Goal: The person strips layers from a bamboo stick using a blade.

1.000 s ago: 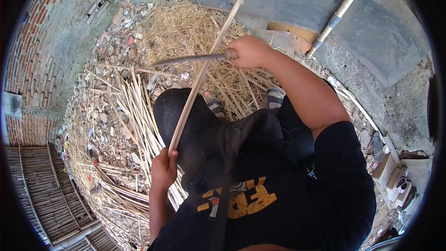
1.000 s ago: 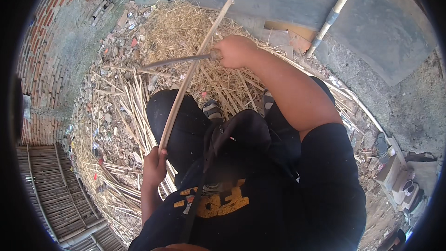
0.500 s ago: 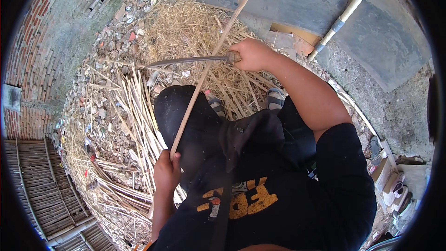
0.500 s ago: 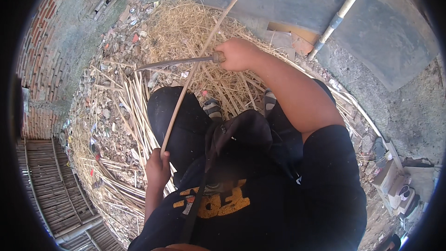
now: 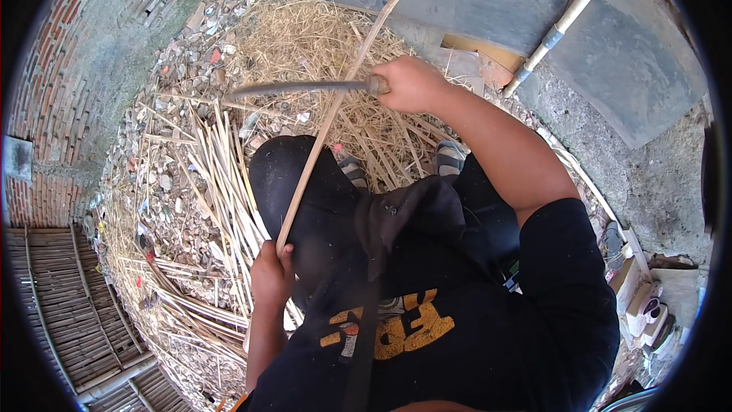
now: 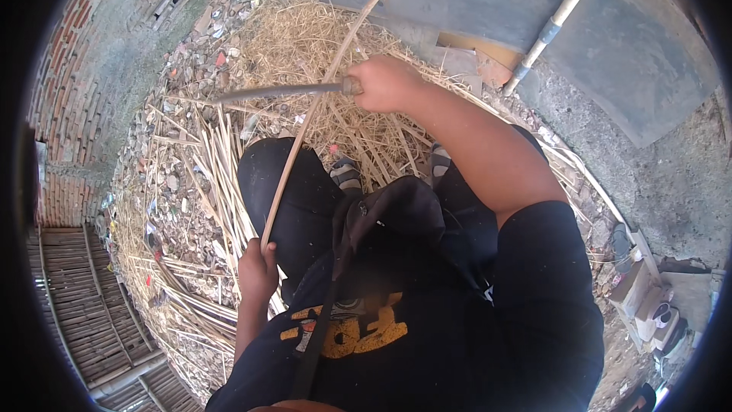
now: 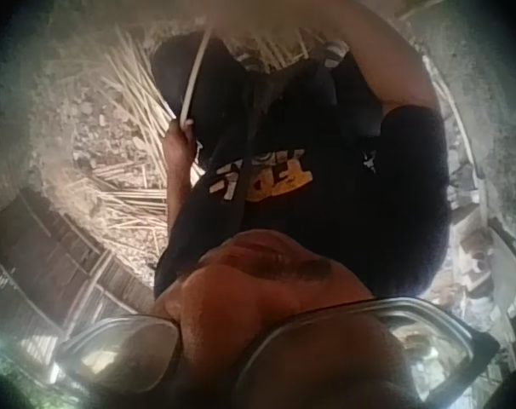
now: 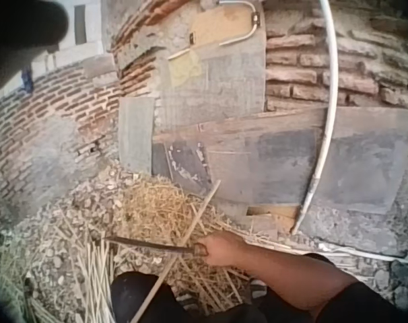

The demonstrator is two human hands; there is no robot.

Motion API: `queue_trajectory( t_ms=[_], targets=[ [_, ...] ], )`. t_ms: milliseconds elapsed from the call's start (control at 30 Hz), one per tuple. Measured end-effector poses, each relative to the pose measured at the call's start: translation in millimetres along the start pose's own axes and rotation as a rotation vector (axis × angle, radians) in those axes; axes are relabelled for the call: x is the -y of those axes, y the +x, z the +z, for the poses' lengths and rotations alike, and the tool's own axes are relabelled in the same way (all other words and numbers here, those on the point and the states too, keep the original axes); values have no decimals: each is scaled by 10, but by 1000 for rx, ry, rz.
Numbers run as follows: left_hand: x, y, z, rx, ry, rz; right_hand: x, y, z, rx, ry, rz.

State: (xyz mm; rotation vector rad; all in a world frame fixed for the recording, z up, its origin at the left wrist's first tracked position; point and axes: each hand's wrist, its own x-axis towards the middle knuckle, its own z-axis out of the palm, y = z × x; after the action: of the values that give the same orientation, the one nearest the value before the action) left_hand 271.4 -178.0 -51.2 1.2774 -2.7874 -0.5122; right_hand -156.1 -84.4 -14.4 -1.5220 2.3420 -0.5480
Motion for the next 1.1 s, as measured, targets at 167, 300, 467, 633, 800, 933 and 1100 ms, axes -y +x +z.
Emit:
queue_trajectory(
  t_ms=[167,300,467,633,800,933,1100],
  targets=[
    [-55,75,88,-30,-18,36,-301,56,169,50,-5,63],
    [-84,78,-19,-15,74,-4,-390,183,94,-12,-9,64],
    [-13,4,15,-2,-1,10,54,19,-39,79,-111,15],
    [-88,116,29,-38,18,15,-384,116,111,-124,-30,132],
    [-59,41,-88,60,-11,-20,-82,55,-29,-139,-11,72],
    [7,62,20,32,-45,15,2,43,66,54,-150,-90],
    [-116,132,-15,-12,-12,14,-546,151,14,-165,-43,120]
  ],
)
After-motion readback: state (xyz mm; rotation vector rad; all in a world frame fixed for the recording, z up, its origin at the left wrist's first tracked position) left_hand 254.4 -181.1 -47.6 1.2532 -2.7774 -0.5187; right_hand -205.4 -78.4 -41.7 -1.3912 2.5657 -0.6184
